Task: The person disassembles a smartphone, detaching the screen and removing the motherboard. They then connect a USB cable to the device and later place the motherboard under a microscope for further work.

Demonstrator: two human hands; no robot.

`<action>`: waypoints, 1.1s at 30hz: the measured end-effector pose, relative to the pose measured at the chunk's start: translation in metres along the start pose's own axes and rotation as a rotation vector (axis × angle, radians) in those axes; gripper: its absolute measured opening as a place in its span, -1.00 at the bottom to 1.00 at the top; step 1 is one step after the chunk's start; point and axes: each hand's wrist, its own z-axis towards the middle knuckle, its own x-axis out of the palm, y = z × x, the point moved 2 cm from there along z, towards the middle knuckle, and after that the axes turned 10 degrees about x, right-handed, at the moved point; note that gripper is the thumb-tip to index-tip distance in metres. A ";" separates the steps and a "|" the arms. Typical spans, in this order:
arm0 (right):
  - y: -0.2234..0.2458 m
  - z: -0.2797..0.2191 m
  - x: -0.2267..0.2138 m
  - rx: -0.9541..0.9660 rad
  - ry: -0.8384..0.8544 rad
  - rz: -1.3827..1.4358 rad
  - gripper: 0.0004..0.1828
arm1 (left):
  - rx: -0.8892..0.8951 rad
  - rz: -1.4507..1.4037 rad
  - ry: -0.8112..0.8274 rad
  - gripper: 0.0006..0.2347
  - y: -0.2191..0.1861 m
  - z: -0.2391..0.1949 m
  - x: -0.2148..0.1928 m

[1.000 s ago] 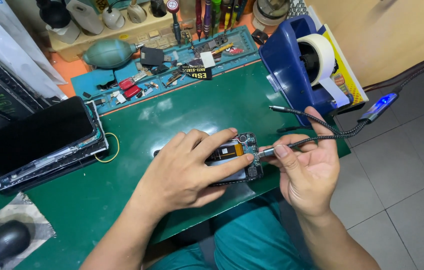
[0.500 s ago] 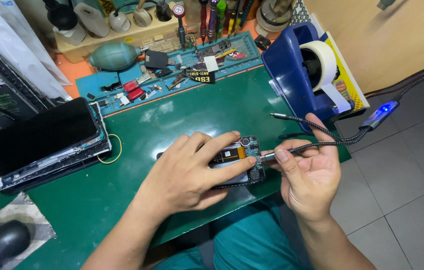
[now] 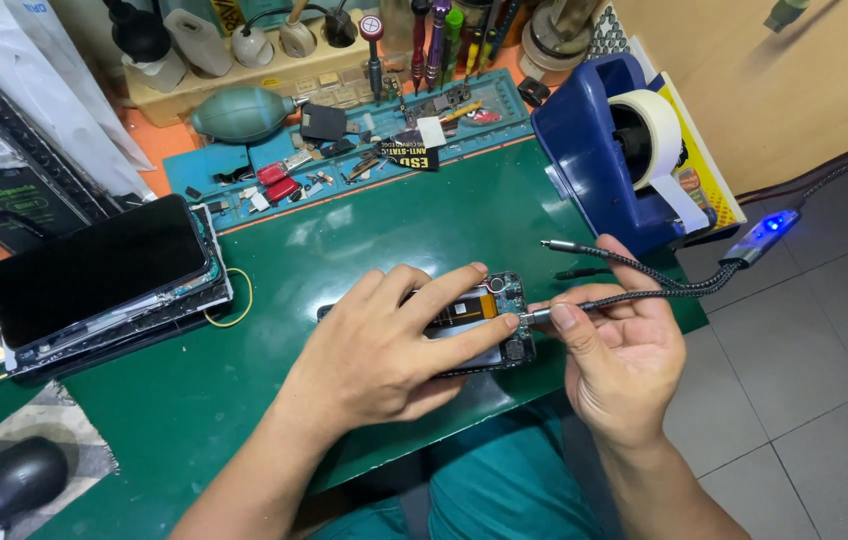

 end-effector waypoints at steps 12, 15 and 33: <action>-0.004 0.002 -0.001 0.013 0.025 0.012 -0.38 | 0.009 0.031 -0.015 -0.50 0.000 -0.002 0.000; -0.004 0.003 0.000 0.076 0.053 0.062 -0.36 | -0.010 0.003 0.000 -0.50 0.001 -0.002 0.000; 0.039 0.027 0.049 -1.283 0.567 -1.148 -0.76 | -0.240 -0.105 -0.084 -0.55 0.017 -0.012 -0.013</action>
